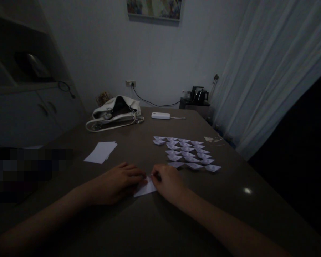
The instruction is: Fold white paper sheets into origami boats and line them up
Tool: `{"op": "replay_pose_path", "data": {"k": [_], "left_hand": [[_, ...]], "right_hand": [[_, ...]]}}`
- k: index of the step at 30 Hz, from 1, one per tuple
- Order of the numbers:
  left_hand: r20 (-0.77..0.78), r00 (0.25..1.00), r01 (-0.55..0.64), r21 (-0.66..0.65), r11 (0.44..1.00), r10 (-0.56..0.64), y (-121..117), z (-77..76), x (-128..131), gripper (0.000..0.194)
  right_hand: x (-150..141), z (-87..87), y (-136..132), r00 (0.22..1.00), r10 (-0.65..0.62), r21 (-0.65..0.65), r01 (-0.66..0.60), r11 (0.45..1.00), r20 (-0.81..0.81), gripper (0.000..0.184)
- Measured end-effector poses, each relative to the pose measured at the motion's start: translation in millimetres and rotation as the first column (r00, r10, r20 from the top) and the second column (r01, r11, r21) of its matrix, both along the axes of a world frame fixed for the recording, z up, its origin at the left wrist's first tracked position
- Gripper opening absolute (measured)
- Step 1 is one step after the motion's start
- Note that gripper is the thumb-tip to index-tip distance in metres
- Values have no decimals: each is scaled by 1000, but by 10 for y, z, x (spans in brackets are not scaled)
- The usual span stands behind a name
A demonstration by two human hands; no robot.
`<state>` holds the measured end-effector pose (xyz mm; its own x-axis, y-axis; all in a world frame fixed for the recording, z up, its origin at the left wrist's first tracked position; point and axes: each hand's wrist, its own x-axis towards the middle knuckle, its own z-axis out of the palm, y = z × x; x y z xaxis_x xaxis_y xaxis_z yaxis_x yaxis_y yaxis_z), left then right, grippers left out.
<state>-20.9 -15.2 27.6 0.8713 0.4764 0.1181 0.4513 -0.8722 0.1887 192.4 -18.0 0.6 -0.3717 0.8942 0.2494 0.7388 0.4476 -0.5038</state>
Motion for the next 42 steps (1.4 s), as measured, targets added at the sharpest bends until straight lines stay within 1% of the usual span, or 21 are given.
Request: {"op": "replay_pose_path", "data": {"k": [2, 4, 10, 15, 18, 25, 33, 42], "left_hand": [[-7, 1000, -9, -1, 1000, 9, -9, -2, 3, 29], [-16, 1000, -22, -19, 1000, 22, -4, -7, 1, 28], [8, 996, -93, -99, 991, 94, 43, -20, -23, 27], [23, 999, -38, -62, 997, 39, 54, -24, -37, 18], [27, 999, -43, -40, 998, 44, 53, -23, -33, 15], [31, 999, -41, -36, 998, 42, 43, -3, -29, 17], [50, 998, -28, -44, 999, 30, 41, -5, -30, 16], [43, 999, 10, -58, 998, -8, 33, 19, -15, 19]], "right_hand": [[-8, 2, -2, 1000, 0, -12, 0, 1000, 7, 6], [-18, 9, -13, 999, 33, -7, -33, 999, 13, 7], [-21, 25, -37, 986, 161, 74, -164, 984, 53, 11], [5, 50, -52, 970, 212, 61, -221, 973, 122, 9], [13, 62, -55, 952, 265, 52, -275, 960, 153, 9], [4, 81, -57, 916, 356, 33, -368, 929, 186, 13], [18, 129, -66, 891, 410, 2, -419, 908, 196, 15], [37, 160, -69, 880, 428, -13, -435, 901, 206, 16]]}}
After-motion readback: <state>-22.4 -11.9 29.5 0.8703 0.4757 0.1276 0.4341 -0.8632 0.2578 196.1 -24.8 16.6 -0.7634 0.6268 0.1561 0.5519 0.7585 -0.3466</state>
